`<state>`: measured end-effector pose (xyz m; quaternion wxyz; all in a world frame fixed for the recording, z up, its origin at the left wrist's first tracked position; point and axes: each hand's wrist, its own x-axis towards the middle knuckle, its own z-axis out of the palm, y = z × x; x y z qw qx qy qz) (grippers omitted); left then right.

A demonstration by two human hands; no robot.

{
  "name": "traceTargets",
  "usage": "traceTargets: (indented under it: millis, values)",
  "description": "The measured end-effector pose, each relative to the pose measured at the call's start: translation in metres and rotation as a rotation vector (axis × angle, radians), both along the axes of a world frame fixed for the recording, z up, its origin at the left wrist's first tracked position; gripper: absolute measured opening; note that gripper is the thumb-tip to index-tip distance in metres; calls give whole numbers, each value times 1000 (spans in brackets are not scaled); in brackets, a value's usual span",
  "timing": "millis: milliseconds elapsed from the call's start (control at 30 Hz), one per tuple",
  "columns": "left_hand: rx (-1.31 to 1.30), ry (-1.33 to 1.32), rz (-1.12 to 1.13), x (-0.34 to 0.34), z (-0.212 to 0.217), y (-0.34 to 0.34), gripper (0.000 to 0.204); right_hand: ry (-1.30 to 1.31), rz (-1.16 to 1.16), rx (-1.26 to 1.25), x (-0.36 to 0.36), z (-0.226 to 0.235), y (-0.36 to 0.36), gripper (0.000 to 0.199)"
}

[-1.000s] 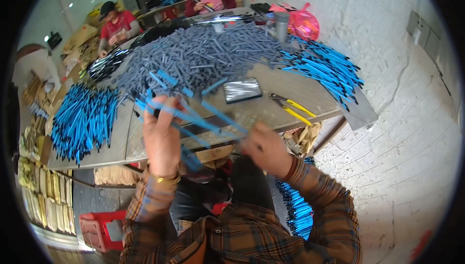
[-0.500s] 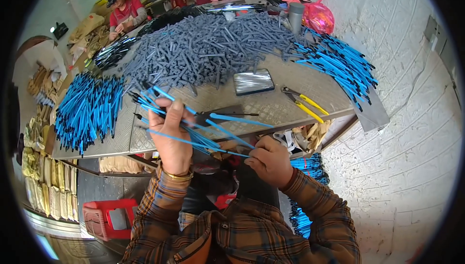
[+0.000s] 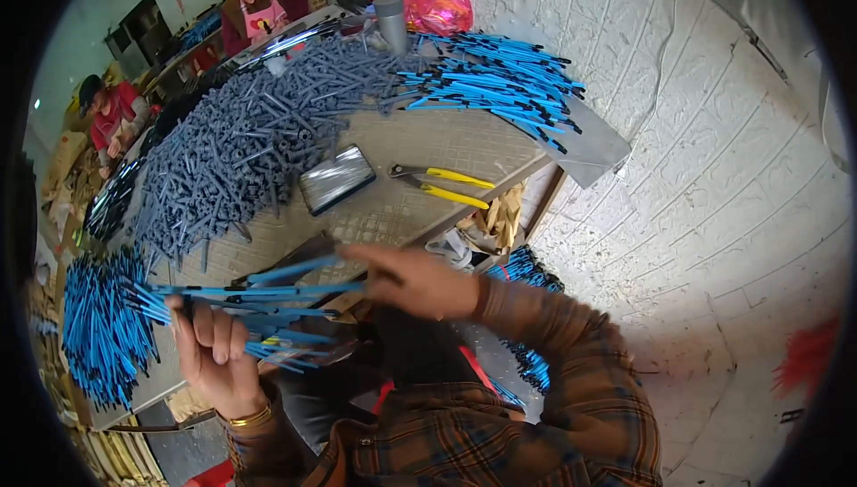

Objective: The person bundles groups of blue wires together using red ties, then trims the excess tie material with wire cutters.

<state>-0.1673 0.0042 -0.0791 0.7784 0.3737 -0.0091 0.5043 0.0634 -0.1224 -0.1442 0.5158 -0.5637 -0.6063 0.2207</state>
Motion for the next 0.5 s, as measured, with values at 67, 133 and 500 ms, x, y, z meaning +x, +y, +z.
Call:
traceTargets:
  millis: [67, 133, 500]
  values:
    - [-51, 58, -5, -12, 5, -4, 22, -523, -219, -272, 69, 16, 20, 31]
    - [-15, 78, -93, -25, 14, -8, 21, -1034, -605, -4, 168, 3, 23, 19]
    - [-43, 457, -106, -36, 18, -17, 14, -965, -840, -258, 193, 30, 2, 28]
